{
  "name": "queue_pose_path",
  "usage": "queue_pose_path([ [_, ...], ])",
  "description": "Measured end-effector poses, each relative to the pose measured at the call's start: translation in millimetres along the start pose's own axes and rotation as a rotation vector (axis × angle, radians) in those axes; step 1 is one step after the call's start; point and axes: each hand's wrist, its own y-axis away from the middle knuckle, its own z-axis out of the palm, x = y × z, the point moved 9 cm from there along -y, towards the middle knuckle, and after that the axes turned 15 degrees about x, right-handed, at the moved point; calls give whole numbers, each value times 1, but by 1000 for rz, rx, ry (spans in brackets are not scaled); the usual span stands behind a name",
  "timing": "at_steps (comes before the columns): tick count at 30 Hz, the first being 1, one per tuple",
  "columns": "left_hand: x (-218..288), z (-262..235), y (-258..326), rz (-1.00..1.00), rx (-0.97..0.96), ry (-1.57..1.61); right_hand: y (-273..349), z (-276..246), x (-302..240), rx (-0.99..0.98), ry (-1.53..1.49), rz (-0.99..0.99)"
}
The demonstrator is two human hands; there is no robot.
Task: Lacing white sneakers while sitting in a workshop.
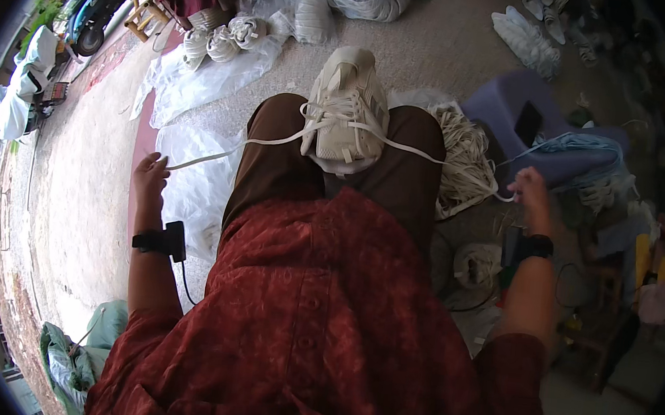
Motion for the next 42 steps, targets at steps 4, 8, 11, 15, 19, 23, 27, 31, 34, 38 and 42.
queue_pose_path([
  [4, 101, 122, 70, 560, -218, -220, 56, 137, -116, 51, 281, -791],
  [8, 181, 193, 142, 764, -505, -25, 134, 233, -190, -54, 150, -1061],
  [11, 176, 230, 151, 553, -690, -178, 144, 259, -195, -62, 206, -1126],
  [15, 176, 235, 154, 405, -676, 7, 148, 269, -199, -82, 267, -1168],
  [19, 182, 227, 145, 409, -478, 138, 151, 275, -203, -87, 313, -1224],
  [23, 162, 242, 146, 44, -642, 224, 101, 287, -182, -408, 18, -685],
  [27, 150, 255, 159, -304, -898, 533, 101, 306, -166, -863, -327, 65],
  [31, 172, 247, 175, -387, -1045, 566, 113, 300, -188, -780, -96, -135],
  [34, 168, 249, 178, -421, -1063, 562, 89, 296, -184, -402, 7, -494],
  [38, 161, 250, 175, -367, -1066, 633, 99, 268, -183, 20, -72, -671],
  [42, 155, 252, 174, -375, -1013, 617, 98, 261, -155, 92, -198, -461],
])
